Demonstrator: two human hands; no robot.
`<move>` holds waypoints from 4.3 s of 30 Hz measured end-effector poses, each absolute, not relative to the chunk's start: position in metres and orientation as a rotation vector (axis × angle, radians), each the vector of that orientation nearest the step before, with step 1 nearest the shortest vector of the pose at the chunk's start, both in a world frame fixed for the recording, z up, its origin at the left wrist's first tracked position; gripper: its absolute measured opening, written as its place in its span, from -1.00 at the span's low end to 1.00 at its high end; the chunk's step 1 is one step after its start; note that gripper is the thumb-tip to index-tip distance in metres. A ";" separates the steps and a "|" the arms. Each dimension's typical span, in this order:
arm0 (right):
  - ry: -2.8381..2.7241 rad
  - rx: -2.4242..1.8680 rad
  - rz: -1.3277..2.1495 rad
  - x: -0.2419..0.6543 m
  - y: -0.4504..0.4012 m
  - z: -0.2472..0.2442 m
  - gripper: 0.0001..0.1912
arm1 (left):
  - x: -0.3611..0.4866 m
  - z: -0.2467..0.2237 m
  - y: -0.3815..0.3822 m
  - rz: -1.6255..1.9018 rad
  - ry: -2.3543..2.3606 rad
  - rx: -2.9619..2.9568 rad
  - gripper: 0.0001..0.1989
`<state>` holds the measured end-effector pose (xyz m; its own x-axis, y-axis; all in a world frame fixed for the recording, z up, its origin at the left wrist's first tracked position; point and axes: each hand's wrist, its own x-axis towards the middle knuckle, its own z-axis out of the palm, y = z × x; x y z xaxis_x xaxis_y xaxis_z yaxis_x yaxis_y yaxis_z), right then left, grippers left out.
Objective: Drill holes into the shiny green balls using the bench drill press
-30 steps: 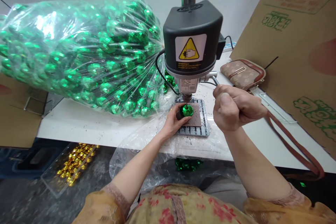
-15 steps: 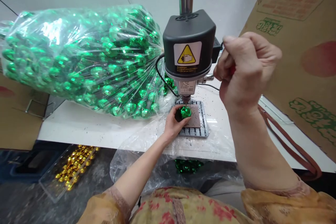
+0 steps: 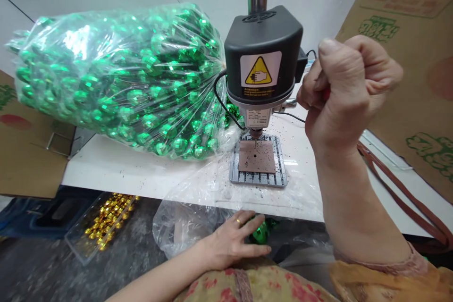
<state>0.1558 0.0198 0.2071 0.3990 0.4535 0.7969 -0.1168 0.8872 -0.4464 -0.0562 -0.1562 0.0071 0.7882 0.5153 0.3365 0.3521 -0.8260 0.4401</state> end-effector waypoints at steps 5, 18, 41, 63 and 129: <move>-1.088 -0.350 0.395 0.157 0.018 0.205 -0.57 | -0.059 0.014 -0.107 0.974 0.803 2.576 -0.53; -1.085 -0.356 0.409 0.155 0.014 0.203 -0.55 | -0.035 0.048 0.141 0.765 2.147 1.827 -0.82; -1.098 -0.355 0.383 0.154 0.011 0.200 -0.52 | -0.037 0.045 0.003 1.392 1.051 0.899 -0.55; -1.160 -0.337 0.331 0.155 0.010 0.195 -0.54 | -0.015 0.009 0.013 1.284 1.204 1.613 -0.45; -1.228 -0.180 0.073 0.156 0.006 0.138 -0.50 | -0.008 0.004 0.002 1.236 0.979 1.653 -0.42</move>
